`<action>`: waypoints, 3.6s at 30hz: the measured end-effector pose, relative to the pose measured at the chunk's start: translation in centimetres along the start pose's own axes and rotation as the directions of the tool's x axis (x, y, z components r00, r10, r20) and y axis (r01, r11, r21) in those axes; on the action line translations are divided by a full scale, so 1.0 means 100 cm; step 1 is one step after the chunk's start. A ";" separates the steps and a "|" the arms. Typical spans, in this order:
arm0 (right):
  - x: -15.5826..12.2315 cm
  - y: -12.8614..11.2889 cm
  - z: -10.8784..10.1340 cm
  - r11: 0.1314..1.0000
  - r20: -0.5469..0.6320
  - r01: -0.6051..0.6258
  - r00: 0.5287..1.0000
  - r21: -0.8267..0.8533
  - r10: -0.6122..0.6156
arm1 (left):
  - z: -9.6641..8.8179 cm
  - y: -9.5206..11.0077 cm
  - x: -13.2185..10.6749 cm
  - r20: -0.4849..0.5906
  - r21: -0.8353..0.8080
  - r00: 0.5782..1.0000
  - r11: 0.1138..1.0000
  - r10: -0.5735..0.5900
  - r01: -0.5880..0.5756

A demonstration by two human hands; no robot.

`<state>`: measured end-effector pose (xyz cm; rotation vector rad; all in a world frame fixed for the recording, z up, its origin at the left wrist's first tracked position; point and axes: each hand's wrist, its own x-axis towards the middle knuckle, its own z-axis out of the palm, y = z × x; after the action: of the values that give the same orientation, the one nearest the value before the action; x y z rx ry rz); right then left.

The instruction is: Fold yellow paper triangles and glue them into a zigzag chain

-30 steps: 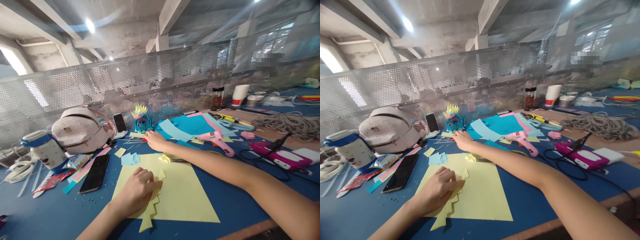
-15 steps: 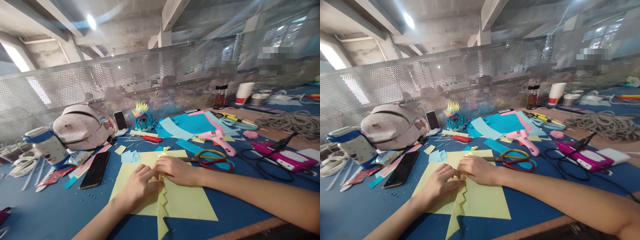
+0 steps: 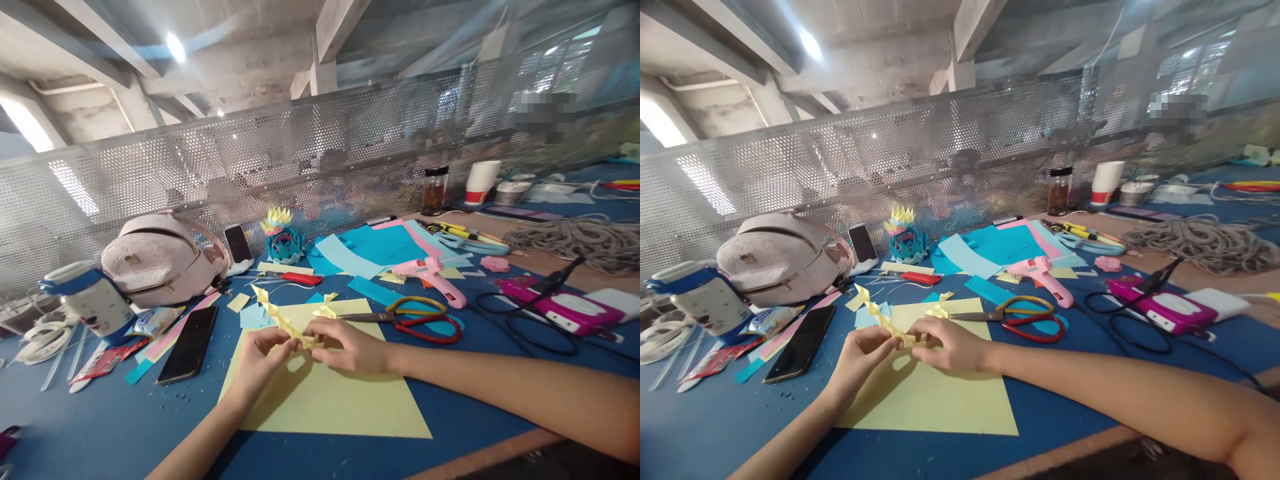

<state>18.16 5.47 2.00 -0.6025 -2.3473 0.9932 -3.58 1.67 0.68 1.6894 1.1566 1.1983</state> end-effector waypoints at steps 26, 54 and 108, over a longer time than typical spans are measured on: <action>0.000 0.006 0.009 0.982 -0.203 -0.138 0.966 0.130 0.162 | 0.010 -0.001 -0.002 -0.005 -0.192 0.984 0.966 -0.176 0.172; 0.001 0.004 0.009 0.968 -0.180 -0.151 0.965 0.201 0.188 | 0.005 -0.003 0.000 -0.038 -0.453 0.957 0.859 -0.288 0.241; 0.009 0.021 0.001 0.255 0.051 -0.159 0.923 0.954 0.382 | -0.003 -0.005 0.002 0.155 -0.792 0.948 0.539 -0.278 0.287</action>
<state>17.84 7.24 0.62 -0.5361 -1.0441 2.1169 -3.98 2.03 0.31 0.7535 0.6423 1.2255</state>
